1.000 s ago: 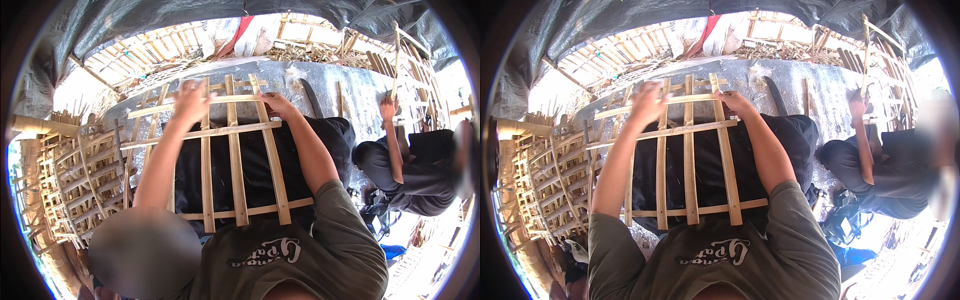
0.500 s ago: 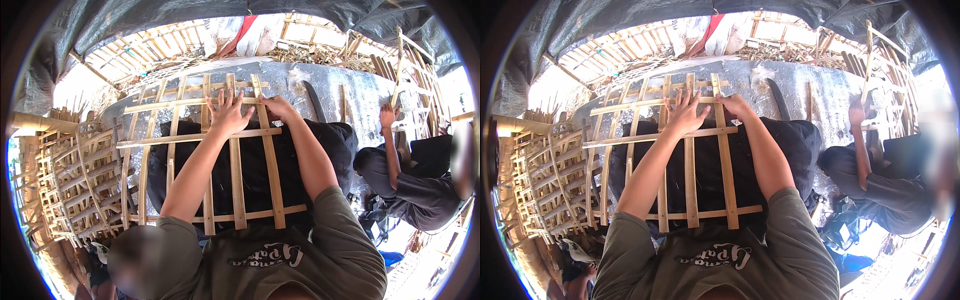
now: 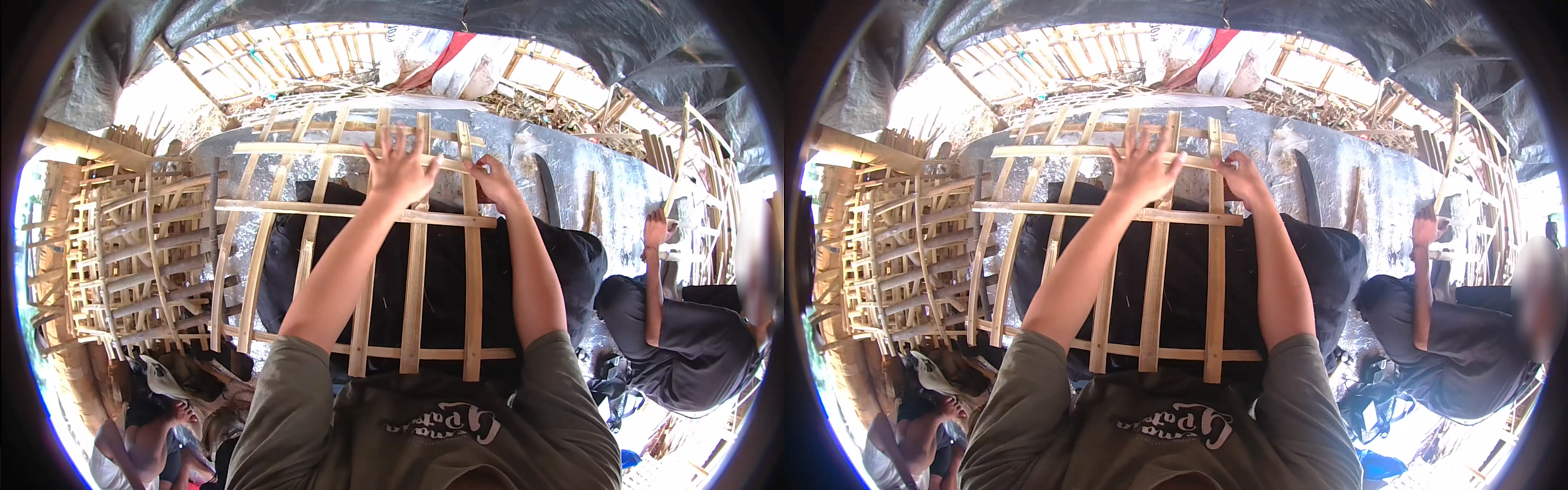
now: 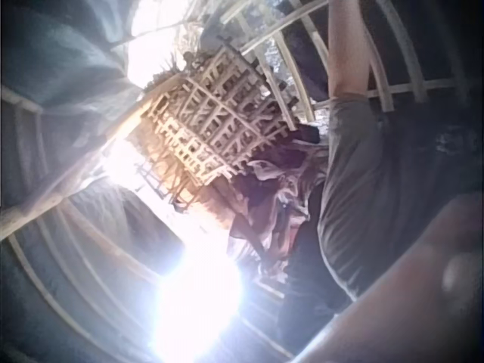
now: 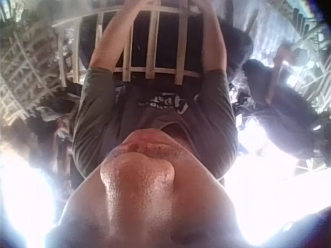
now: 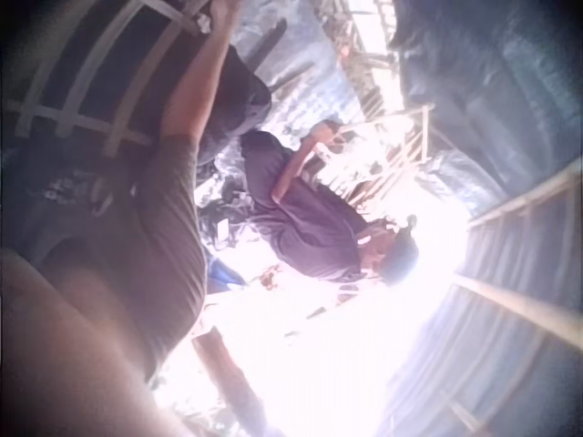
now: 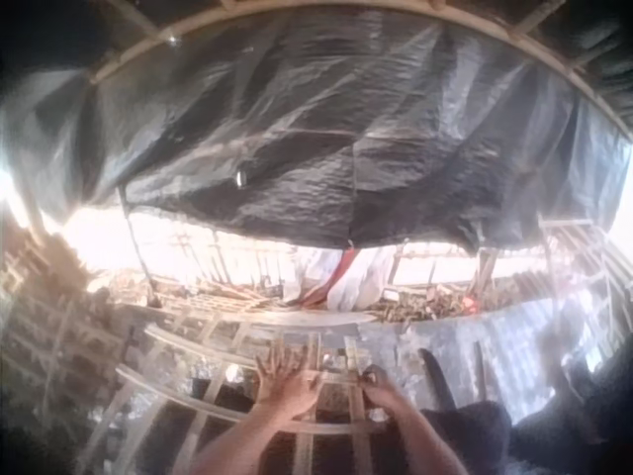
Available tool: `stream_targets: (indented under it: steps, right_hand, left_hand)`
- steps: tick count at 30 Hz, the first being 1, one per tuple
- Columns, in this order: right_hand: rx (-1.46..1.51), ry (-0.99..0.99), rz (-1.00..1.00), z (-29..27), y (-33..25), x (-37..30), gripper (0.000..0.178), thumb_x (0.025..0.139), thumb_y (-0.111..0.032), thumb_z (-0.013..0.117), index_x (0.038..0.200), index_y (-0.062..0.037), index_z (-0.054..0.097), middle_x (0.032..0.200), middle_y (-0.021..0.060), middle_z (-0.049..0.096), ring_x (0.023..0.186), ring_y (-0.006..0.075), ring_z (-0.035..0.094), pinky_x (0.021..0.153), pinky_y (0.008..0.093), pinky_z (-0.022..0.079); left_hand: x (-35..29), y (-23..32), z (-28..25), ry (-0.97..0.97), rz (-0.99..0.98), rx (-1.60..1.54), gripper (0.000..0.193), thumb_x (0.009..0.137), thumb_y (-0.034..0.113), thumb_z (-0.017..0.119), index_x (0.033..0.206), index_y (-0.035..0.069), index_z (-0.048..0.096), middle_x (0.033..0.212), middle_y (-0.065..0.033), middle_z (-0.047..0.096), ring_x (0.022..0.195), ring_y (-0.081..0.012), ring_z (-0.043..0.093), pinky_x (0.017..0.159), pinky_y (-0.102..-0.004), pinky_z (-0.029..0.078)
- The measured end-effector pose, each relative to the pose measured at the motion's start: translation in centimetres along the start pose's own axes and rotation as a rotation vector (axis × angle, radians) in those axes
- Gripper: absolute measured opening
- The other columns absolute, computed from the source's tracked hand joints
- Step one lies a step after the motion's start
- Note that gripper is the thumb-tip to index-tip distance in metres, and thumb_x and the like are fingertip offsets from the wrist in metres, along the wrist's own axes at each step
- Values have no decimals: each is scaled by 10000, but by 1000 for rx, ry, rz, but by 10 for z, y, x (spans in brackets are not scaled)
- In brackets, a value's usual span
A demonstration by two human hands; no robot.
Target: The person uses a machete to trim and shape a thin wooden slat, then fits it into a partially assembled wooden lattice frame. The person repeatedly adjusts the slat's position to align it with the existing structure.
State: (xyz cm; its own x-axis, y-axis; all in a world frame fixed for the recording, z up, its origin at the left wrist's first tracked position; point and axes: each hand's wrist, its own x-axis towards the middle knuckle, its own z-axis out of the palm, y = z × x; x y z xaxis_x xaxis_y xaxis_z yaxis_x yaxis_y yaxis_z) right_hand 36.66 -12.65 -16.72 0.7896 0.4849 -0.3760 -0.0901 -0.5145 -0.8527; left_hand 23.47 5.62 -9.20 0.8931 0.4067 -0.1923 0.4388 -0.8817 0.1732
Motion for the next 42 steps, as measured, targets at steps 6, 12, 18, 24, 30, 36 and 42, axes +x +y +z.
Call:
stream_targets:
  steps: [6, 12, 18, 24, 30, 36, 42]
  right_hand:
    - [-27, 3, 4, 8, 1, 3, 617, 935, -445, 711, 1215, 94, 606, 835, 187, 702, 715, 220, 683, 651, 368, 552]
    - [13, -26, 101, 7, -6, -1, 670, 969, -446, 687, 1320, 86, 483, 914, 177, 678, 693, 211, 705, 586, 354, 593]
    - [-75, -16, 101, 2, -10, -1, 726, 949, -473, 701, 1281, 140, 500, 895, 170, 673, 690, 200, 692, 577, 358, 577]
    - [-119, -68, 93, 0, -5, 6, 648, 961, -441, 691, 1151, 166, 564, 799, 149, 676, 626, 189, 678, 548, 351, 554]
    - [-131, 46, 85, 7, -16, -11, 607, 926, -474, 678, 1099, 106, 633, 956, 272, 723, 892, 389, 742, 807, 482, 591]
    - [-727, 284, -65, 4, -30, -22, 526, 937, -469, 674, 1193, -10, 646, 1010, 245, 730, 979, 427, 710, 848, 500, 575]
    - [-774, 269, -236, 5, -45, -42, 471, 988, -427, 613, 1266, -49, 651, 1097, 243, 713, 1055, 411, 683, 907, 496, 553]
  left_hand:
    - [15, -38, 13, 4, -98, 144, 736, 1021, 684, 196, 1638, 283, 179, 1710, -115, 108, 1574, -375, -7, 1180, -728, -52]
    - [3, -27, 24, 121, 98, 199, 664, 1030, 661, 272, 1622, 369, 204, 1706, -128, 124, 1572, -393, -10, 1148, -768, -76]
    - [2, -21, 26, 67, 224, 159, 628, 1024, 682, 272, 1600, 436, 234, 1688, -117, 211, 1572, -386, 39, 1148, -770, -78]
    - [3, -19, 30, 47, 203, 183, 628, 1018, 697, 266, 1591, 439, 267, 1680, -113, 241, 1568, -389, 79, 1148, -764, -92]
    - [4, -21, 35, 34, 212, 177, 638, 1019, 687, 243, 1590, 406, 299, 1685, -103, 229, 1552, -432, 122, 1156, -764, -56]
    - [3, -20, 33, 35, 199, 182, 597, 1026, 659, 272, 1577, 433, 313, 1680, -93, 247, 1534, -460, 175, 1166, -765, 71]
    - [6, -22, 40, 89, 203, 201, 502, 1067, 500, 346, 1566, 448, 327, 1671, -97, 273, 1516, -471, 225, 1145, -780, 140]
